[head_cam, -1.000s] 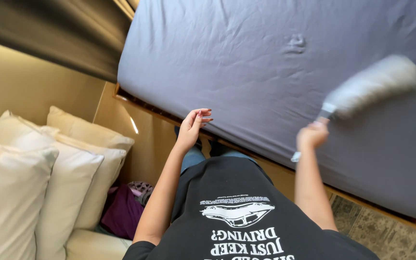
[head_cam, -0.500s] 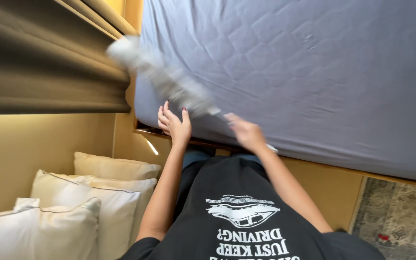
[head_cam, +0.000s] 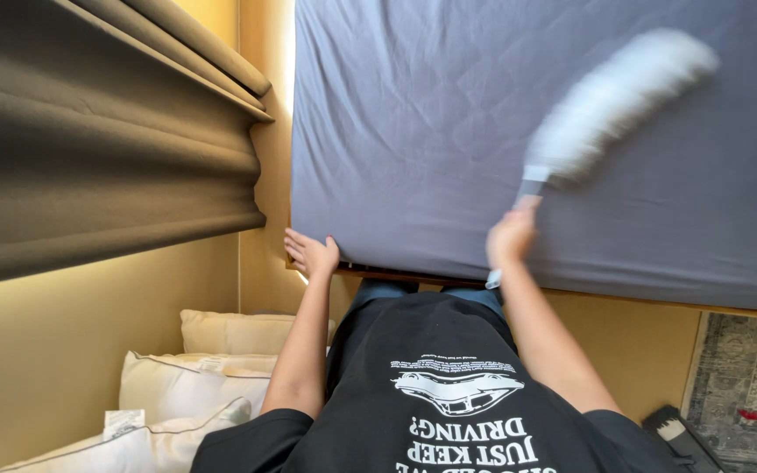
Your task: The person uses a feather duster to clean the surface of a bed covered with a gray sheet. They systematically dust the entire bed, moving around it to reach all sides and corners.
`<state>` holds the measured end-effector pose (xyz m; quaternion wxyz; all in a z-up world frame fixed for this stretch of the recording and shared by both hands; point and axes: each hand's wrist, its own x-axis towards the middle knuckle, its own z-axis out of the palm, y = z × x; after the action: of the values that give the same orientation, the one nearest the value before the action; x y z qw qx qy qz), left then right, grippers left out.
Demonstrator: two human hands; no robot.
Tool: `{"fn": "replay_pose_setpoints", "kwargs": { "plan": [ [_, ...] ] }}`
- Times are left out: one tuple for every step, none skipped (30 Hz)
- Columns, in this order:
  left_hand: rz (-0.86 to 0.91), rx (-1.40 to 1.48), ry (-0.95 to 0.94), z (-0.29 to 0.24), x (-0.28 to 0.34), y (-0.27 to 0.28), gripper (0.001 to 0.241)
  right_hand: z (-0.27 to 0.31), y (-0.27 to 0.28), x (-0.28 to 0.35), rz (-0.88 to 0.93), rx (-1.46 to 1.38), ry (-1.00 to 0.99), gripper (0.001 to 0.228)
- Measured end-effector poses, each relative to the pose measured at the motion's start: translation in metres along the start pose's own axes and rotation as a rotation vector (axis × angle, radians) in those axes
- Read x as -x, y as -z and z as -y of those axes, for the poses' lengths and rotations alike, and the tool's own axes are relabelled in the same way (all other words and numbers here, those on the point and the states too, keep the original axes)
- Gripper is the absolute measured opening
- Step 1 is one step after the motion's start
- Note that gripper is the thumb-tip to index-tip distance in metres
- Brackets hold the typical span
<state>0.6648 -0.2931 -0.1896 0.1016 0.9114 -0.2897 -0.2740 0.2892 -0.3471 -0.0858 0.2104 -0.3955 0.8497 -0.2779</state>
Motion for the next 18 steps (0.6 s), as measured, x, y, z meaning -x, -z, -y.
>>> {"fn": "replay_pose_setpoints", "kwargs": {
  "plan": [
    [0.001,-0.002,-0.002,0.005,0.001,0.003,0.111,0.02,-0.022,0.028,-0.001,0.0,-0.003,0.048],
    [0.03,-0.027,0.023,0.009,0.002,0.006,0.11,0.04,-0.043,0.056,0.311,0.069,0.134,0.041],
    [0.057,-0.052,0.049,0.014,0.002,0.009,0.109,0.06,-0.065,0.084,0.623,0.137,0.27,0.034],
    [0.058,-0.054,0.046,0.019,-0.004,0.008,0.109,0.093,-0.063,0.095,0.621,0.135,0.268,0.034],
    [0.107,-0.15,0.02,0.024,-0.007,0.006,0.098,0.124,-0.059,0.107,0.827,0.146,0.44,0.041],
    [0.157,-0.247,-0.006,0.03,-0.011,0.005,0.088,0.154,-0.055,0.119,1.031,0.155,0.615,0.05],
    [0.161,-0.25,-0.008,0.034,-0.016,-0.003,0.088,0.162,-0.053,0.116,1.031,0.155,0.609,0.05],
    [0.205,-0.32,-0.077,0.038,-0.021,-0.01,0.077,0.171,-0.05,0.114,1.094,0.141,0.679,0.054],
    [0.246,-0.392,-0.151,0.041,-0.028,-0.016,0.068,0.18,-0.048,0.111,1.153,0.123,0.748,0.057],
    [0.249,-0.397,-0.156,0.028,-0.023,-0.008,0.068,0.168,-0.044,0.101,1.15,0.12,0.742,0.057],
    [0.196,-0.32,-0.244,0.009,-0.022,-0.002,0.074,0.158,-0.042,0.087,1.033,-0.054,0.666,0.059],
    [0.143,-0.241,-0.332,-0.01,-0.02,0.003,0.08,0.148,-0.039,0.074,0.911,-0.223,0.588,0.06],
    [0.15,-0.243,-0.337,-0.025,-0.012,0.006,0.08,0.127,-0.027,0.051,0.906,-0.221,0.581,0.06],
    [0.103,-0.202,-0.395,-0.04,-0.005,0.008,0.091,0.105,-0.014,0.028,0.669,-0.263,0.598,0.05],
    [0.054,-0.159,-0.458,-0.058,-0.002,0.008,0.102,0.085,-0.004,0.003,0.426,-0.305,0.616,0.041],
    [0.058,-0.158,-0.467,-0.07,-0.001,0.007,0.102,0.063,0.014,-0.02,0.416,-0.303,0.613,0.041],
    [0.082,-0.183,-0.474,-0.084,0.0,0.006,0.106,0.042,0.034,-0.042,0.264,-0.226,0.358,0.043],
    [0.105,-0.209,-0.481,-0.097,0.002,0.004,0.11,0.02,0.054,-0.064,0.114,-0.15,0.101,0.045]
  ]
}}
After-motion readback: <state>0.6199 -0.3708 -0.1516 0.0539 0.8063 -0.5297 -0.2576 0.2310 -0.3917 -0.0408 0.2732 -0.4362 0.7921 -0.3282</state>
